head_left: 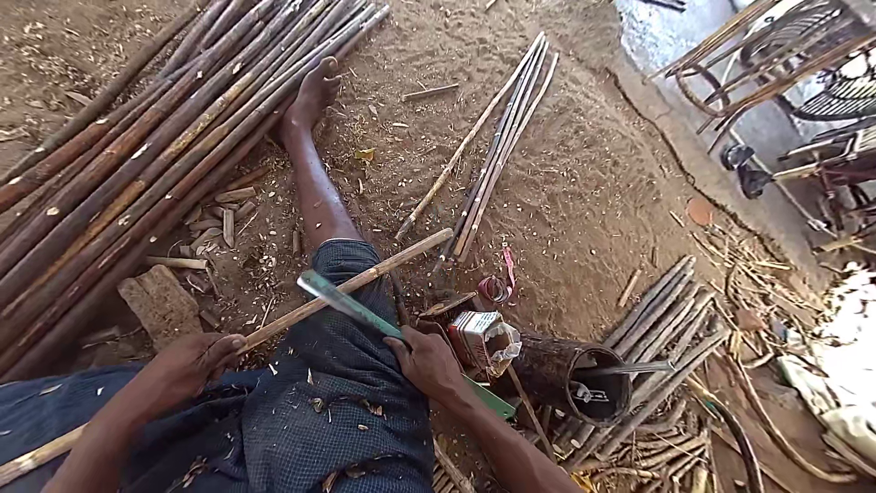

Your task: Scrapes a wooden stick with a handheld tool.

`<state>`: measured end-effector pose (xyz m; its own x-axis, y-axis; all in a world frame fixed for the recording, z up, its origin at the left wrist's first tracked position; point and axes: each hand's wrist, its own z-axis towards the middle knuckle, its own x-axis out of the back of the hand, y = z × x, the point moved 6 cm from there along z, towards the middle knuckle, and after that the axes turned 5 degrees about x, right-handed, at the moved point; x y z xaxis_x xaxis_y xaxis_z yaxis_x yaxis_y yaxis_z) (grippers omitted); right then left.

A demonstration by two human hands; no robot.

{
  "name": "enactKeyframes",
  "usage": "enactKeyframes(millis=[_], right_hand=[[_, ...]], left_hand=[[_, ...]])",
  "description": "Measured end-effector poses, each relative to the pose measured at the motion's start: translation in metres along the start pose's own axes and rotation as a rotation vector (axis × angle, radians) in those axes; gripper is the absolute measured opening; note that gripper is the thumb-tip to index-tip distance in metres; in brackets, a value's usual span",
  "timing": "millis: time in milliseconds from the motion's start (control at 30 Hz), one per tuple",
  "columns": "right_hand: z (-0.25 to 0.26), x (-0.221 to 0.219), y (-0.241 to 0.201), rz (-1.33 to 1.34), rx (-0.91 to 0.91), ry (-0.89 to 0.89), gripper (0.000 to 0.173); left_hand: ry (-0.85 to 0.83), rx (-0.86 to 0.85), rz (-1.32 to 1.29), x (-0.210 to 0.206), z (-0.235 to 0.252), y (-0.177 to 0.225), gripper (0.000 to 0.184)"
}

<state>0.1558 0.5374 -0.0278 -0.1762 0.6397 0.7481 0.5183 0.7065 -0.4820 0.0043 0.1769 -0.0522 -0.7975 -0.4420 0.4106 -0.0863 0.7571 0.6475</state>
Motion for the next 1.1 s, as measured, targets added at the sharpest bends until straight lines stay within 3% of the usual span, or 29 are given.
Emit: enactKeyframes(millis=[33,133,267,400,500,633,733,767,967,1033,1100], right_hand=[[-0.001,0.002,0.001,0.019,-0.006,-0.005,0.049],[0.004,0.023,0.031,0.243,-0.140,0.219,0.062],[0.000,0.001,-0.002,-0.039,0.013,-0.009,0.050],[0.005,0.019,0.028,0.218,-0.105,0.190,0.059],[0.004,0.000,-0.005,-0.044,0.017,-0.026,0.049],[0.014,0.024,0.030,0.252,-0.125,0.201,0.056],[0.007,-0.004,-0.015,0.006,0.053,-0.132,0.053],[0.004,-0.004,-0.021,0.000,0.061,-0.157,0.054],[0.043,0.107,0.035,0.300,-0.139,0.457,0.042],[0.065,0.133,0.048,0.263,-0.145,0.575,0.034],[0.080,0.145,0.044,0.164,-0.117,0.575,0.030]], left_hand=[[-0.010,-0.004,-0.016,0.001,-0.001,0.002,0.050],[-0.045,-0.016,-0.073,0.001,0.002,0.005,0.049],[-0.093,0.034,-0.112,0.001,0.000,0.005,0.046],[-0.149,0.042,-0.129,0.002,0.006,0.004,0.053],[-0.166,0.035,-0.187,0.002,0.004,0.005,0.052],[-0.230,0.141,-0.250,0.003,0.005,0.006,0.051],[-0.263,0.116,-0.273,0.005,0.007,-0.001,0.040],[-0.263,0.093,-0.273,0.007,0.010,-0.004,0.034],[-0.043,-0.022,-0.156,0.006,0.007,-0.016,0.025],[-0.011,-0.033,-0.108,0.006,0.006,-0.017,0.027],[-0.015,-0.030,-0.096,0.005,0.005,-0.015,0.027]])
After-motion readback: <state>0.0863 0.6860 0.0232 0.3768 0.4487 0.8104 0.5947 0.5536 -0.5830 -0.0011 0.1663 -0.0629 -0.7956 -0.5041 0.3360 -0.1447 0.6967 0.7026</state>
